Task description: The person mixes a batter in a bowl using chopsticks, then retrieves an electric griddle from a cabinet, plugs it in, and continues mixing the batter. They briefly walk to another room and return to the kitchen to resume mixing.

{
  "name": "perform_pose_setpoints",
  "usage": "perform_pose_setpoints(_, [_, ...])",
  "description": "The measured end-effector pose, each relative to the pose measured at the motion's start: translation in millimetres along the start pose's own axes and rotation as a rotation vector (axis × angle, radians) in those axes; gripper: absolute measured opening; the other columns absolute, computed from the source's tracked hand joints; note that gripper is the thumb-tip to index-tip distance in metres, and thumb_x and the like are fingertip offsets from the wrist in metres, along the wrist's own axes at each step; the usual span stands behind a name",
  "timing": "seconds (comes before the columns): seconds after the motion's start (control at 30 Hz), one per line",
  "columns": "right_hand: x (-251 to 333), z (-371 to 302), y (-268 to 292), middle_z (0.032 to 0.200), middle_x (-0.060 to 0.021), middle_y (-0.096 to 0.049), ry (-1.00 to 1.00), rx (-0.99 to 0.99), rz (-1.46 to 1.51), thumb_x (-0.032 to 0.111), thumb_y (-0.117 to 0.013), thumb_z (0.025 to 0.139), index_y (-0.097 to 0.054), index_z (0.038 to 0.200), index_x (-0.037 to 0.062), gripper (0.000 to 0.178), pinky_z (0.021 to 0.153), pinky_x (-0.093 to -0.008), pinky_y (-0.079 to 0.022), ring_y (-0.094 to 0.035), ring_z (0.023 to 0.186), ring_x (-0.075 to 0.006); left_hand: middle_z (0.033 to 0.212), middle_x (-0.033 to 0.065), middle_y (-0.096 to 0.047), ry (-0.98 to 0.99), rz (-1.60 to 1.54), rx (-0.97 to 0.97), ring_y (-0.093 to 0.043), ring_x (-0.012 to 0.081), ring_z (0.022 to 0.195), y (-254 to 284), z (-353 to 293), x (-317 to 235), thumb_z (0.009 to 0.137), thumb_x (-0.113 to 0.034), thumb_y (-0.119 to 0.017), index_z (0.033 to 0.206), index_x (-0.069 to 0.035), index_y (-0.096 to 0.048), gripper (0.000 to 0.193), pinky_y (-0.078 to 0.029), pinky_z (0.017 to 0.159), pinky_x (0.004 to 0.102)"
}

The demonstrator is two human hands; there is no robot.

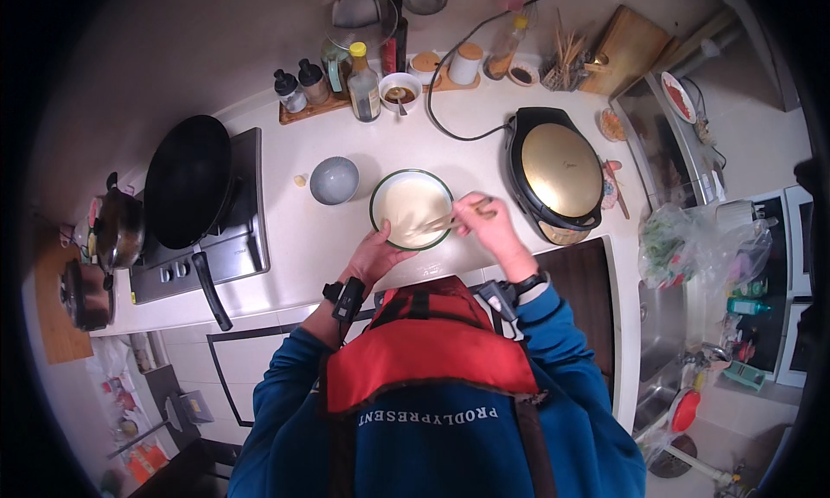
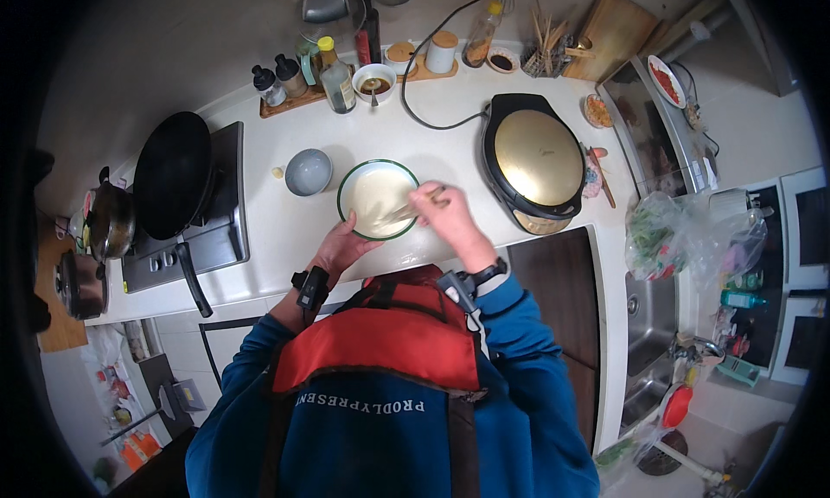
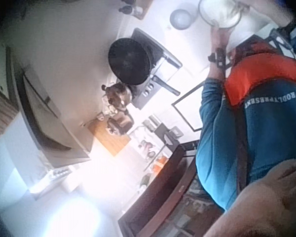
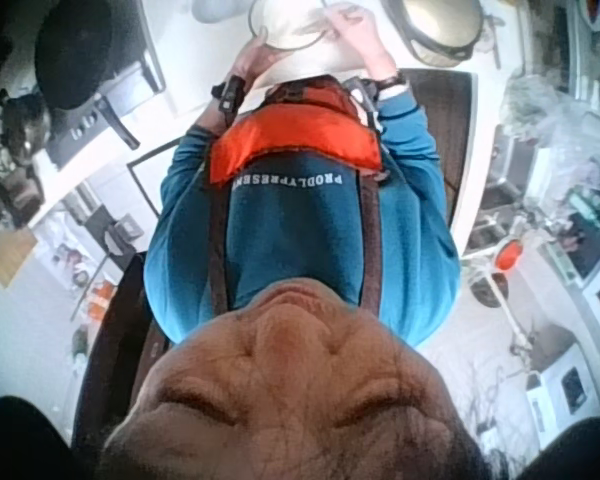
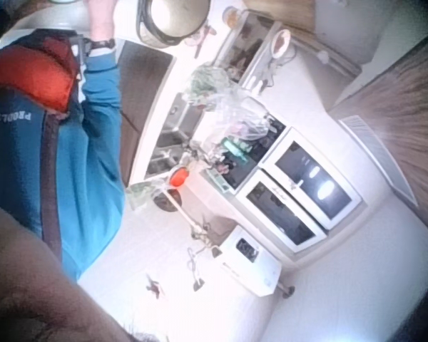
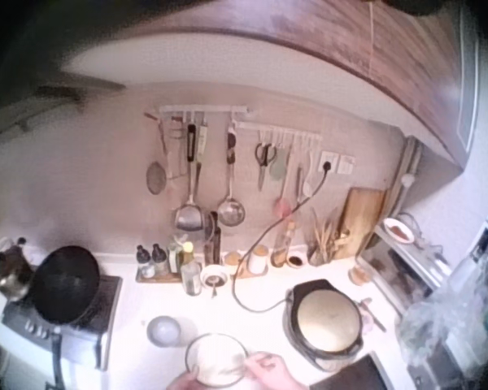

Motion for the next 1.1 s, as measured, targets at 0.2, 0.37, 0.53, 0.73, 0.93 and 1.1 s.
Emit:
perform_pose_setpoints(0.2, [18.0,-5.0,-5.9,0.073,-0.0035,-0.062,0.298,0.208,0.086,0.01,-0.064,0.087,-0.064,0.084,0.0,0.01,0.055,-0.0219,-0.046,-0.055,0.056,-0.0082,0.132,0.0131,-0.048,0.015,-0.025,0.017,-0.052,0.0289,0.118,-0.7,0.4,0.6,0.096,-0.039,-0.046,0.137,-0.007,-0.035,0.053,-0.049,0.093,0.0427])
perform_pose_setpoints(0.37, [21.8,-6.9,21.2,0.07,-0.0028,-0.062,0.277,-0.237,-0.1,0.011,-0.06,0.089,-0.064,0.083,0.0001,0.013,0.051,-0.0214,-0.044,-0.054,0.053,-0.0091,0.132,0.0133,-0.048,0.017,0.05,-0.095,-0.052,0.0298,0.117,7.6,3.8,2.4,0.096,-0.039,-0.045,0.137,-0.008,-0.035,0.053,-0.049,0.093,0.0432])
perform_pose_setpoints(0.53, [0.8,-2.3,1.8,0.076,-0.0061,-0.064,0.113,0.195,0.101,0.009,-0.058,0.09,-0.063,0.088,-0.0013,0.012,0.062,-0.0248,-0.051,-0.062,0.063,-0.0121,0.132,0.0135,-0.049,0.016,0.044,0.002,-0.052,0.0286,0.118,3.1,9.7,4.9,0.093,-0.043,-0.05,0.136,-0.006,-0.038,0.058,-0.049,0.094,0.0407])
perform_pose_setpoints(0.73, [-5.9,-2.7,54.9,0.079,-0.0098,-0.066,0.349,-0.226,0.16,0.014,-0.055,0.094,-0.062,0.089,-0.0045,0.02,0.063,-0.0266,-0.053,-0.064,0.064,-0.0165,0.131,0.013,-0.05,0.008,0.074,-0.05,-0.053,0.0273,0.117,8.7,11.3,6.5,0.091,-0.045,-0.053,0.136,-0.006,-0.039,0.061,-0.051,0.092,0.0386])
perform_pose_setpoints(0.93, [-50.9,-0.3,48.7,0.08,-0.0129,-0.065,0.023,-0.184,0.496,0.016,-0.055,0.094,-0.06,0.092,-0.0052,0.022,0.06,-0.0311,-0.057,-0.065,0.062,-0.0207,0.128,0.0116,-0.052,0.027,0.052,-0.079,-0.056,0.0282,0.111,14.2,17.9,10.2,0.093,-0.041,-0.052,0.134,-0.009,-0.04,0.054,-0.054,0.085,0.0408])
perform_pose_setpoints(1.1, [-61.2,4.9,64.0,0.083,-0.0135,-0.063,0.061,-0.284,0.437,0.013,-0.052,0.095,-0.06,0.093,-0.0047,0.019,0.061,-0.0319,-0.057,-0.065,0.063,-0.022,0.127,0.011,-0.052,0.019,0.039,-0.097,-0.056,0.0274,0.11,18.4,24.9,17.7,0.092,-0.041,-0.052,0.133,-0.009,-0.041,0.053,-0.054,0.084,0.0411])
Point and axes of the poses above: each hand's wrist, its own z-axis towards the middle knuckle, its own y-axis out of the back of the hand, x = y × z, the point moved 5 cm from there along z, towards the middle knuckle
